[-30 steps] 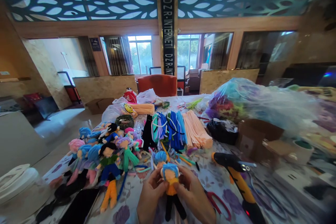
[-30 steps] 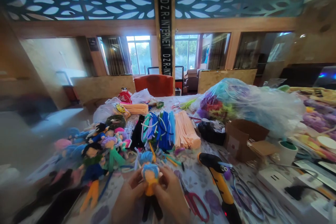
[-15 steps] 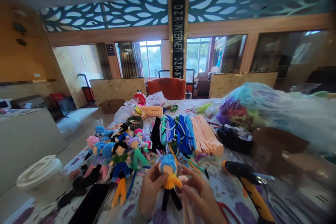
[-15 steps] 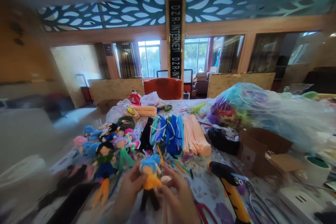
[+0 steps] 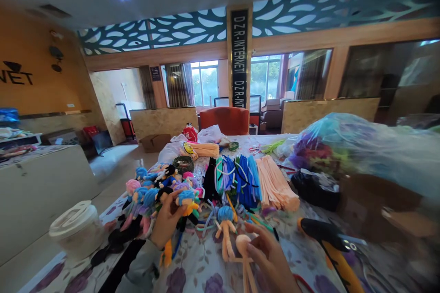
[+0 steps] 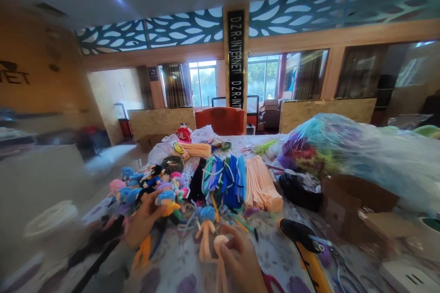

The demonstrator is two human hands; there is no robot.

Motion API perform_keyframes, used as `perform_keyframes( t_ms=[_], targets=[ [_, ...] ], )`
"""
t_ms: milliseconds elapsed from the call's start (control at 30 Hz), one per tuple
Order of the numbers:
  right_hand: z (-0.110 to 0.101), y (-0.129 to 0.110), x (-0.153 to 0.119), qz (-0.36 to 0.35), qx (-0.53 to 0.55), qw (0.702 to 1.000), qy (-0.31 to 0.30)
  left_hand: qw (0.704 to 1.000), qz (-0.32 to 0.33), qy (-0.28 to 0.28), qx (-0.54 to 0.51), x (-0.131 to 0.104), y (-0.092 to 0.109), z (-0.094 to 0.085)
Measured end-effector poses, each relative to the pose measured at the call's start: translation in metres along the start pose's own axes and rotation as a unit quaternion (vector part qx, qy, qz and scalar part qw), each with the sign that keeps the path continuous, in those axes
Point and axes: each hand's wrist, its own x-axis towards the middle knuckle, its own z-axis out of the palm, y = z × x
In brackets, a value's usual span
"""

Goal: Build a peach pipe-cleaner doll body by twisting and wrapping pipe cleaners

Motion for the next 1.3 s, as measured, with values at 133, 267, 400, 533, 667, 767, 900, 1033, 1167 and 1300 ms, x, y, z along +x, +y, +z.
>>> perform_keyframes(
  t_ms=[133, 267, 400, 533, 667, 767, 900, 1033, 1167, 1300],
  targets=[
    [0.0, -0.006, -0.001, -0.001, 0.006, 1.0, -0.002, 0.999, 0.003, -0.02, 0.046, -0.001, 0.005, 0.001],
    [-0.001, -0.004, -0.001, 0.004, 0.004, 1.0, 0.005, 0.993, 0.016, -0.011, 0.113, -0.002, 0.012, -0.001],
    [-0.001, 0.006, -0.001, -0.011, 0.015, 1.0, -0.015, 0.981, 0.045, -0.018, 0.186, 0.0, 0.009, -0.005],
    [-0.001, 0.012, -0.001, -0.008, 0.012, 1.0, -0.008, 0.964, 0.081, -0.028, 0.252, 0.003, -0.001, -0.006],
    [-0.001, 0.01, 0.0, 0.003, -0.003, 1.0, 0.008, 0.939, 0.105, -0.029, 0.327, 0.003, -0.006, -0.002],
    [0.0, 0.008, 0.0, 0.0, -0.004, 1.0, 0.022, 0.917, 0.099, -0.021, 0.386, 0.001, -0.002, 0.0],
    [0.0, 0.01, 0.0, -0.004, -0.002, 1.0, 0.023, 0.89, 0.08, -0.008, 0.45, -0.002, 0.01, 0.003],
    [-0.001, 0.011, 0.001, 0.001, 0.003, 1.0, 0.008, 0.869, 0.061, 0.001, 0.49, -0.003, 0.016, 0.004],
    [-0.002, 0.011, 0.001, 0.01, 0.0, 1.0, -0.011, 0.828, 0.05, -0.008, 0.559, -0.005, 0.018, 0.004],
    [-0.002, 0.01, 0.001, 0.018, -0.026, 0.999, -0.01, 0.809, 0.059, -0.014, 0.585, -0.006, 0.018, 0.004]
  ],
)
